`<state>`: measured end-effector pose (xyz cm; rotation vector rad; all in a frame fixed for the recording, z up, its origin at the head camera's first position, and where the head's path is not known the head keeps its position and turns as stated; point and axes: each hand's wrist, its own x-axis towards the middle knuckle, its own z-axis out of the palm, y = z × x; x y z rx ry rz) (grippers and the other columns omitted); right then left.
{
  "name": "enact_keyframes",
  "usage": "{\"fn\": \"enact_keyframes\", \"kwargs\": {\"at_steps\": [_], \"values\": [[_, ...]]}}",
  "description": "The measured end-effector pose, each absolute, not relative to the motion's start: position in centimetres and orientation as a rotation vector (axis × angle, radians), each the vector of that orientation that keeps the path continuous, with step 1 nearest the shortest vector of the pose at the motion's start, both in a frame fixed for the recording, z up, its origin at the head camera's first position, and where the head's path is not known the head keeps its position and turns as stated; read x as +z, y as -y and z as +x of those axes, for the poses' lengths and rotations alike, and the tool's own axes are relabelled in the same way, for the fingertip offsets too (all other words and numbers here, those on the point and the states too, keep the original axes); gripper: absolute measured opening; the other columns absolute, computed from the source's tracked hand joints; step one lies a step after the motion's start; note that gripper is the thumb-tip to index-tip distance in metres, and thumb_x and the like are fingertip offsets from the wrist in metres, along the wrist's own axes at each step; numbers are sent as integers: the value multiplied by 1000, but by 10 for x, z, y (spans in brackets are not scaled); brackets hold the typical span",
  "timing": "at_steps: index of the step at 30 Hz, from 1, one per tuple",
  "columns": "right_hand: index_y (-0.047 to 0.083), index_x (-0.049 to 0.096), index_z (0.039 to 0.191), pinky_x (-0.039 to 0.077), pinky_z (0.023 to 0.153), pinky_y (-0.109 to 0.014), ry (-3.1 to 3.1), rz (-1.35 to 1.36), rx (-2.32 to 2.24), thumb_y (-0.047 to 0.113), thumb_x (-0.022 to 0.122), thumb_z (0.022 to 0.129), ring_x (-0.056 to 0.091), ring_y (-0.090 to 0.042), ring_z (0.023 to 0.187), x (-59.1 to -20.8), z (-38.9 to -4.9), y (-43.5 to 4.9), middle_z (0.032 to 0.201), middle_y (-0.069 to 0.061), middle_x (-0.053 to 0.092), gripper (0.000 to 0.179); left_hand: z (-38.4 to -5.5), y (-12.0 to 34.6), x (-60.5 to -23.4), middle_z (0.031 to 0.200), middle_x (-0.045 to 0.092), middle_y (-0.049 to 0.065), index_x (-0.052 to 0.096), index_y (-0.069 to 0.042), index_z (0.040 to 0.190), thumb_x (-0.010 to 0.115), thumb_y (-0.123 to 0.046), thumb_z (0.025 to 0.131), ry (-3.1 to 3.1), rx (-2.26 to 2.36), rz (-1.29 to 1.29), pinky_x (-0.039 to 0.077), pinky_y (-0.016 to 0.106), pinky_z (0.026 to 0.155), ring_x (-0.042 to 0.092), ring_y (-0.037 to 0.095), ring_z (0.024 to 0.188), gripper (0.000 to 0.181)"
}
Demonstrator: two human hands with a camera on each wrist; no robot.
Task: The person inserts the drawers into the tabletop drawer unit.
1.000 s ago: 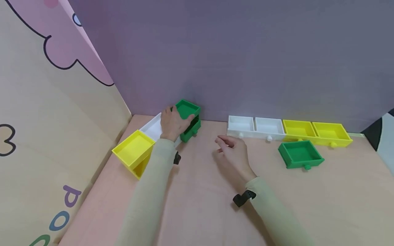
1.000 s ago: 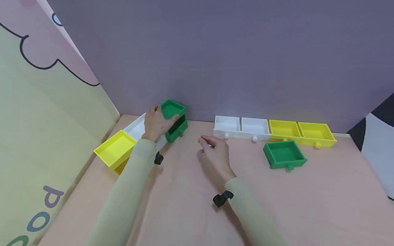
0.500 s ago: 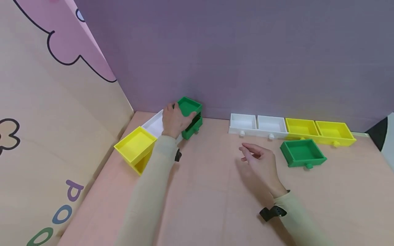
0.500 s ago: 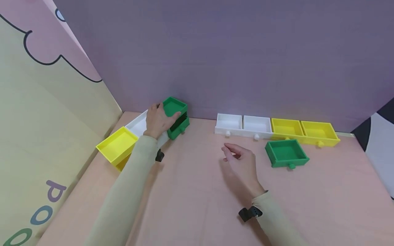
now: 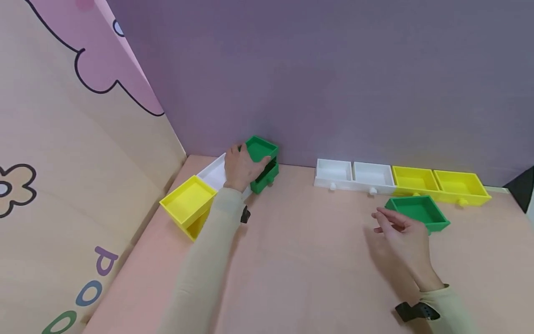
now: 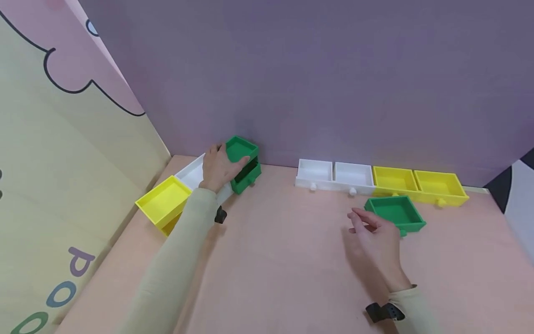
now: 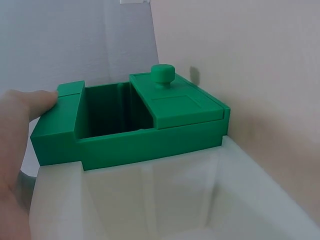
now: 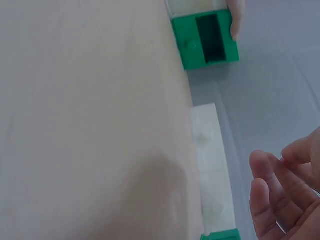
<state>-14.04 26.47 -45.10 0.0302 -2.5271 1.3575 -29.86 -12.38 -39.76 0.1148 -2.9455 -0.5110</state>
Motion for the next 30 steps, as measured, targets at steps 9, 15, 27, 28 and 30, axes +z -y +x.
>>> {"fn": "enact_keyframes", "kwargs": {"at_steps": [9,15,27,28,30], "values": [[-4,71,134,54,68,-8,2461,-64,1330,21,66,106,72,7,70,-451,-130,-287,97,37,68,38,-295,114,-398,158,46,25,41,2,160,57,-70,97,2937,-537,114,36,48,124,44,39,145,97],[-5,72,132,52,61,-10,2427,-270,1320,21,68,104,70,10,66,-452,-112,-312,86,40,68,38,-290,115,-401,158,46,26,41,3,160,57,-69,97,2944,-547,95,37,48,124,44,40,144,97],[-9,68,134,52,62,-6,2405,-514,1317,25,71,102,68,14,63,-461,-109,-360,86,42,63,47,-290,119,-397,156,47,27,41,5,159,57,-68,98,2934,-543,86,37,49,123,45,40,143,96],[-8,66,137,53,62,-7,2435,-550,1323,28,70,103,67,15,64,-462,-109,-364,86,42,62,50,-291,119,-397,156,47,27,41,5,159,57,-68,98,2933,-546,87,37,49,123,44,40,143,96],[-6,62,143,55,62,-10,2511,-622,1325,34,67,105,66,16,66,-463,-110,-371,86,41,59,56,-291,119,-397,158,47,27,41,5,159,57,-68,98,2930,-554,91,37,49,123,44,40,144,96]]}}
